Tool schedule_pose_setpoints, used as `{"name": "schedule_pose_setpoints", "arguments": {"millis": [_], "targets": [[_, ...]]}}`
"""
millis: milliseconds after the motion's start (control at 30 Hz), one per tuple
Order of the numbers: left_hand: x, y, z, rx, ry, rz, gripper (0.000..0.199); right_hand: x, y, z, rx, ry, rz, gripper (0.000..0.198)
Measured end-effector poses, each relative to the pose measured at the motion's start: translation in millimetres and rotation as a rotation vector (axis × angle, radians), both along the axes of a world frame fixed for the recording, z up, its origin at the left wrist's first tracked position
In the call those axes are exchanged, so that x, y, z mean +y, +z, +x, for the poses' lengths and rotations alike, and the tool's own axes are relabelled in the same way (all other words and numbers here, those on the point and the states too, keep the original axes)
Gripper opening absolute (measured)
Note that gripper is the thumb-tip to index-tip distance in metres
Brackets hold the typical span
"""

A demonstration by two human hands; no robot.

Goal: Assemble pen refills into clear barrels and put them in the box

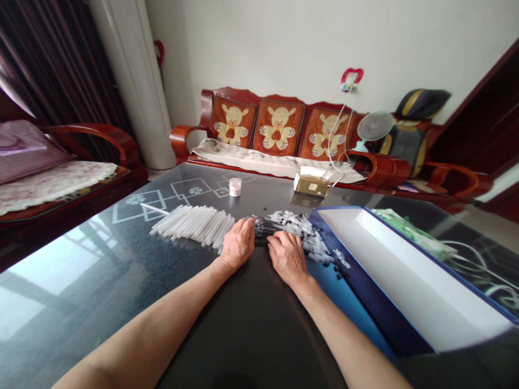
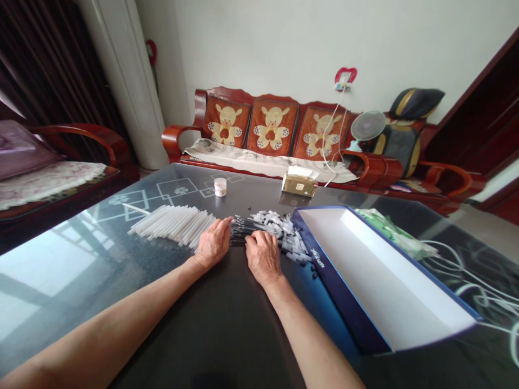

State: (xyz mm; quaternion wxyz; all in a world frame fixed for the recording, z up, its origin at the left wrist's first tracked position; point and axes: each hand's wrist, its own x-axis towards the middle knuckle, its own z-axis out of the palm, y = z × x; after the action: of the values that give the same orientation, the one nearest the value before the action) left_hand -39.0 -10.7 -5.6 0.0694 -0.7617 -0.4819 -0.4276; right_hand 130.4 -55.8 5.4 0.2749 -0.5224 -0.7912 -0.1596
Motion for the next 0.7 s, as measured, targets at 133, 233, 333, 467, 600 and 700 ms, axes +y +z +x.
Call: {"name": "schedule_pose_setpoints", "arguments": {"millis": [133, 233, 333, 467, 600, 700], "targets": [[-0.9, 1.0, 1.0, 0.02, -0.039, 0.013, 0.026, 6.0, -6.2, 0.8, 0.033, -0.021, -0.02, 0.018], [-3.1, 2.4, 3.0, 0.043, -0.039, -0.006, 0.027, 7.1, -8.2, 3.6, 0.047, -0.036, -0.032, 0.02], [-5.8, 4.6, 4.9, 0.092, -0.015, -0.066, 0.031, 8.4, -8.5, 3.5, 0.069, -0.051, -0.04, 0.018], [-9.5, 9.6, 5.2, 0.184, 0.049, -0.177, 0.035, 9.0, -8.4, 2.3, 0.086, -0.066, -0.047, 0.011], [-10.5, 13.2, 4.0, 0.221, 0.118, -0.184, 0.034, 9.0, -8.9, 3.5, 0.108, -0.061, -0.034, 0.007], [-10.4, 13.8, 4.0, 0.244, 0.136, -0.147, 0.032, 11.2, -10.6, 7.2, 0.158, -0.086, 0.031, 0.008]]}}
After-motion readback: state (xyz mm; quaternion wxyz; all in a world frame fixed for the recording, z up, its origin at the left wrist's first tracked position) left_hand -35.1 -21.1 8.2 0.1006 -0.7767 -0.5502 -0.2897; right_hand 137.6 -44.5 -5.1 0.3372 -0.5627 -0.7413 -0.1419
